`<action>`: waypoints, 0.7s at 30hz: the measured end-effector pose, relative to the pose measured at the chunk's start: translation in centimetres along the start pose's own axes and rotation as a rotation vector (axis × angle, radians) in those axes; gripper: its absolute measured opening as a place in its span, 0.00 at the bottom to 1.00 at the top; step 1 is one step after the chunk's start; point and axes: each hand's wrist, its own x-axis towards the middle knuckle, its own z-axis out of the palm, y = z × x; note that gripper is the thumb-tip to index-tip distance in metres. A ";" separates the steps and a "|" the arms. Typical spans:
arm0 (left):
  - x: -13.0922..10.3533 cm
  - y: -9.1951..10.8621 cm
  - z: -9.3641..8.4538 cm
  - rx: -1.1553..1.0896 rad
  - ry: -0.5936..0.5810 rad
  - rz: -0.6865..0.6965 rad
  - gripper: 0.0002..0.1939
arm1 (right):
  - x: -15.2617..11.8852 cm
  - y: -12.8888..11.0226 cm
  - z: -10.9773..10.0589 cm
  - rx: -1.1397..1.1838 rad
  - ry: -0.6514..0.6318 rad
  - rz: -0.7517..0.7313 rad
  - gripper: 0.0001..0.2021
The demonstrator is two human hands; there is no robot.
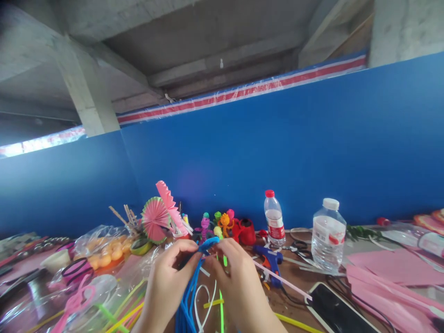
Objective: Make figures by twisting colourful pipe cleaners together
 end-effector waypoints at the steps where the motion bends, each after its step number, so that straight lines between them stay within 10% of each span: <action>1: 0.0 0.1 0.1 -0.004 -0.026 0.008 0.01 | 0.0 0.2 0.2 0.063 0.032 0.046 0.05; 9: -0.3 0.8 0.3 -0.159 -0.250 -0.094 0.07 | 0.0 1.5 0.7 0.263 0.043 0.157 0.06; 21: 0.2 0.1 0.9 -0.465 -0.262 -0.317 0.05 | 0.0 1.5 0.9 0.289 -0.005 0.212 0.07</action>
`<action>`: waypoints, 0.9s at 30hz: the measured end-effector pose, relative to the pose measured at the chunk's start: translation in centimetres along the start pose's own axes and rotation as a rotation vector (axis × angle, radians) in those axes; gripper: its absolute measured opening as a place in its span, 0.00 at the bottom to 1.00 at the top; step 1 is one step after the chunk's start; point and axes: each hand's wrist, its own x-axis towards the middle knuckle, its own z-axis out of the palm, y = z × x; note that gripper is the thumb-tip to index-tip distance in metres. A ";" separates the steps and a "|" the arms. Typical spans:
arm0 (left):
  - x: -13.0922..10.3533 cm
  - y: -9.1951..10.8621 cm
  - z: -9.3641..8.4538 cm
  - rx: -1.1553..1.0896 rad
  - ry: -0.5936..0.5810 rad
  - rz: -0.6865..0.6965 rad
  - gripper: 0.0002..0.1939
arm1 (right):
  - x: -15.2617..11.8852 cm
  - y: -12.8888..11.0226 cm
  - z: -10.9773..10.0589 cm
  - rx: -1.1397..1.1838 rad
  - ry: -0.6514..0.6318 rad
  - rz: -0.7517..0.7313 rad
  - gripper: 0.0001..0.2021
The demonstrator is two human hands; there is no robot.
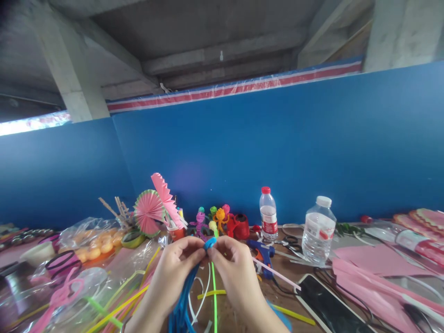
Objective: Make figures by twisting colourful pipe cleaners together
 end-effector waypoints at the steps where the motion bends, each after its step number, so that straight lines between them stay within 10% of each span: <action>1: 0.0 -0.2 0.1 -0.045 0.002 -0.007 0.05 | 0.0 0.0 0.0 0.011 -0.008 0.000 0.06; 8: -0.3 -0.8 0.8 -0.456 -0.105 -0.123 0.05 | -0.1 -0.5 0.4 0.326 -0.118 -0.042 0.04; 27: -1.1 0.8 0.4 -0.459 -0.210 -0.100 0.05 | -0.4 -0.4 0.1 0.804 -0.275 0.142 0.09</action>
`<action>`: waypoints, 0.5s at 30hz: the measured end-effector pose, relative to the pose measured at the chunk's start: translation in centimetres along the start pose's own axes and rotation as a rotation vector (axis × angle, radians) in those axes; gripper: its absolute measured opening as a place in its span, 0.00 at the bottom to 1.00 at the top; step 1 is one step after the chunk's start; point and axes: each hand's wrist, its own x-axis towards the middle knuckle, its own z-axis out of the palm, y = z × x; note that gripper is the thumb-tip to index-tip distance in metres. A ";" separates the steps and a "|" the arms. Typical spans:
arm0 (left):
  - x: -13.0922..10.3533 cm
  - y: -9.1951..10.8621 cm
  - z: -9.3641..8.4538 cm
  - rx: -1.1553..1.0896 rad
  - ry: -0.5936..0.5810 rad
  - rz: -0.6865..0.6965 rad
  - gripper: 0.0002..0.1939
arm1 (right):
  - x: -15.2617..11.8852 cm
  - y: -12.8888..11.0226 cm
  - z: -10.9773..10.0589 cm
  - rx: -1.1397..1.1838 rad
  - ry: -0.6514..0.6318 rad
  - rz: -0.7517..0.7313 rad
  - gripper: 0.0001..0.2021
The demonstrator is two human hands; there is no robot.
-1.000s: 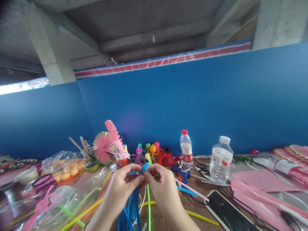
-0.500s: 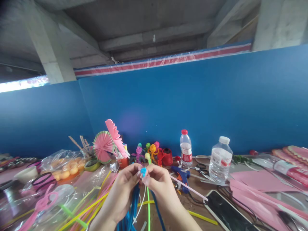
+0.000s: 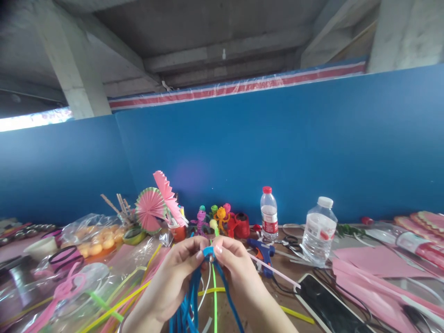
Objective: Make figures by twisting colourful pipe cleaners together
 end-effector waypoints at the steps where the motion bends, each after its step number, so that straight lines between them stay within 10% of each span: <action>1: 0.0 0.0 0.0 -0.004 -0.001 0.003 0.05 | 0.0 0.0 0.0 -0.006 0.010 0.001 0.10; 15: 0.2 -0.1 -0.3 -0.013 0.116 0.019 0.06 | 0.3 -0.1 -0.3 -0.283 0.183 -0.134 0.11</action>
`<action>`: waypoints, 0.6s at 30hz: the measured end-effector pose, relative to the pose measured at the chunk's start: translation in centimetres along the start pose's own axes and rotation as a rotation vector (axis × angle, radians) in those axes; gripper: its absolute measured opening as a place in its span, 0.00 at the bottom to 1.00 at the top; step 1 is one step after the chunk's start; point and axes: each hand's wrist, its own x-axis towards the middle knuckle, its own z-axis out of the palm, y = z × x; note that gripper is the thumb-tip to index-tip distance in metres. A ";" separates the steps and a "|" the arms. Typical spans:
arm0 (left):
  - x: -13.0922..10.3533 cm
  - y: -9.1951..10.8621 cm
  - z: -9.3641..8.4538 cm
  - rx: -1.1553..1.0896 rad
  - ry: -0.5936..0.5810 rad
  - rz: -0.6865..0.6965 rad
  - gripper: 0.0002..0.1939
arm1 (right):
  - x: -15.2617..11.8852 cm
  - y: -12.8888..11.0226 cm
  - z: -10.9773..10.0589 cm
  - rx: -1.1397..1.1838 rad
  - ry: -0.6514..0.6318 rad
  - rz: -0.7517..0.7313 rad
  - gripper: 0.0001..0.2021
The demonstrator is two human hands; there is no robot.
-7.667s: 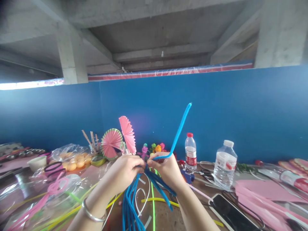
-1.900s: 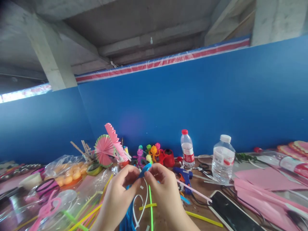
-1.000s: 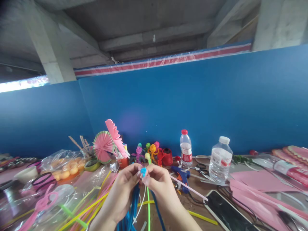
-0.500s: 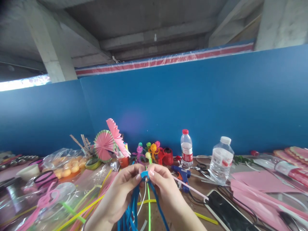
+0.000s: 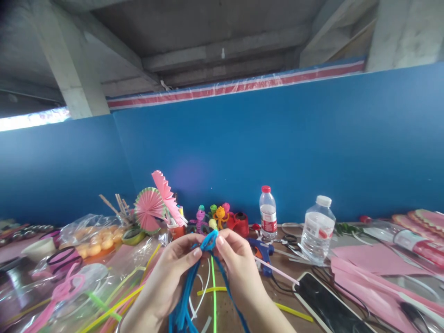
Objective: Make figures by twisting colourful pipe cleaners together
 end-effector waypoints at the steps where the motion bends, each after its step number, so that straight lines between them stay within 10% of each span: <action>1: 0.0 0.1 0.0 0.021 -0.002 0.006 0.08 | 0.1 -0.2 -0.1 -0.065 0.021 -0.021 0.10; 9: 0.3 -0.4 0.1 0.333 0.139 0.141 0.08 | -0.5 -1.0 0.0 -0.724 0.153 -0.205 0.10; 18: 0.4 -0.7 0.3 0.417 0.192 0.165 0.05 | -0.6 -0.1 -0.2 -0.757 0.196 -0.237 0.12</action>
